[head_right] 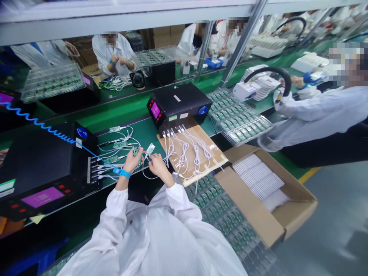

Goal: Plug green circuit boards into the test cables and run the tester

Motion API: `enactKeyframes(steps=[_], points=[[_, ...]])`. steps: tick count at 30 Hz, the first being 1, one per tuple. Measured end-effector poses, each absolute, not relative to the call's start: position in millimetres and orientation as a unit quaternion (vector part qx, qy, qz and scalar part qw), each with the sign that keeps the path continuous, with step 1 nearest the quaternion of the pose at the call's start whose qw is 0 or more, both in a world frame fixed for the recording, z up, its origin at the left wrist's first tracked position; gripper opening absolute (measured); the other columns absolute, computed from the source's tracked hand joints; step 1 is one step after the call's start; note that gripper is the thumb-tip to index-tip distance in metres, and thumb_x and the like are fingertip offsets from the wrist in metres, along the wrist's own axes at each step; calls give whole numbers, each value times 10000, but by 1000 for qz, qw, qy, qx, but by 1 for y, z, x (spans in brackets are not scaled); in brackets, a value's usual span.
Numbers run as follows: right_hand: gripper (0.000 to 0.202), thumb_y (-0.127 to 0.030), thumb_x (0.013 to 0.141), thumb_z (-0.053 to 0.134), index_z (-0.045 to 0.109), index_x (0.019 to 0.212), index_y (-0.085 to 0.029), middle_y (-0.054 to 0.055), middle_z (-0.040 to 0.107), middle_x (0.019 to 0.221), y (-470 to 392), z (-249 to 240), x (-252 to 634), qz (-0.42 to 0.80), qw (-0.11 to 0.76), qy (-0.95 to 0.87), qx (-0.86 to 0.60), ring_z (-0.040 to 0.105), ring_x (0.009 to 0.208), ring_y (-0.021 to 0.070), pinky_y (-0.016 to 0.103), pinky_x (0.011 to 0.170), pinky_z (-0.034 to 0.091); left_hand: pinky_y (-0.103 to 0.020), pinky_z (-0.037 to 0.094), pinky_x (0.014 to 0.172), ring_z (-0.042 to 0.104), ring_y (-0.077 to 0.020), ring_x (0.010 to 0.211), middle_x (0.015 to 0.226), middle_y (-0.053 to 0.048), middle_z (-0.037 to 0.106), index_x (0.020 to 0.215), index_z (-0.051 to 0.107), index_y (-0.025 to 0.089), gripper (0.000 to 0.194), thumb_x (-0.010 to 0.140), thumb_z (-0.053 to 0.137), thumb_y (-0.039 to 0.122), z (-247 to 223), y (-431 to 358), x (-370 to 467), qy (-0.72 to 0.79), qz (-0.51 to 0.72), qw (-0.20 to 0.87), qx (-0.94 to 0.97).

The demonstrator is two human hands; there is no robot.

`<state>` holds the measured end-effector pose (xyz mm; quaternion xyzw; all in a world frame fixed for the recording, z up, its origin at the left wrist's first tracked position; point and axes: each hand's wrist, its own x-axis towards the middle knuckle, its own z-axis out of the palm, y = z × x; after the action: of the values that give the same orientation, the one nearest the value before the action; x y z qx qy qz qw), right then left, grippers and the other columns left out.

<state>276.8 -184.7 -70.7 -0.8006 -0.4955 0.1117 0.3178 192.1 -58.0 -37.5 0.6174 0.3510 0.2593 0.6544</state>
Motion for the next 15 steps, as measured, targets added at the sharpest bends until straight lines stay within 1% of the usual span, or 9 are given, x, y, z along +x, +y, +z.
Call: enactKeyframes(steps=[3,5,7,9,11,13,15], points=[[428,-91,967,417,622,1342,-105,135,648,1158,-186,-71,276,104,306,-508,-799,513,1056,263,377,999,444,-224,389,416,516,-108,426,651,20,612,995,585,197,453,757,865,462,-38,-58,198,355,242,638,639],[434,-102,986,393,627,1351,-101,139,648,1159,-185,-72,275,98,296,-506,-804,501,1062,271,387,1016,442,-242,398,449,510,-115,426,636,32,592,985,589,206,458,711,906,389,-37,-56,203,359,240,618,657],[465,-64,960,401,627,1365,-108,141,648,1174,-186,-72,274,94,286,-510,-806,492,1071,277,396,1027,441,-266,433,514,555,-139,489,677,20,601,937,582,218,476,646,946,316,-34,-51,210,366,248,593,673],[534,-8,902,436,608,1396,-118,142,649,1192,-189,-72,273,87,274,-519,-805,482,1089,282,405,1033,440,-298,480,619,631,-197,627,709,5,599,880,565,230,497,591,969,256,-31,-45,218,375,259,566,688],[561,21,857,477,612,1384,-118,141,658,1173,-191,-73,272,83,258,-525,-807,477,1096,289,410,1030,439,-340,507,741,682,-283,828,735,-19,599,855,551,238,532,545,982,221,-29,-38,227,382,264,542,700],[509,7,853,522,633,1335,-114,142,668,1137,-193,-73,269,84,242,-522,-813,479,1090,298,417,1013,442,-386,507,833,677,-361,1000,780,-53,620,861,541,243,577,506,995,220,-28,-32,237,386,259,525,713],[422,-36,874,564,658,1276,-124,144,674,1131,-192,-74,267,85,230,-518,-820,487,1090,312,431,990,446,-419,499,876,657,-406,1091,827,-89,643,876,532,243,588,515,995,270,-29,-28,247,388,251,515,722]])
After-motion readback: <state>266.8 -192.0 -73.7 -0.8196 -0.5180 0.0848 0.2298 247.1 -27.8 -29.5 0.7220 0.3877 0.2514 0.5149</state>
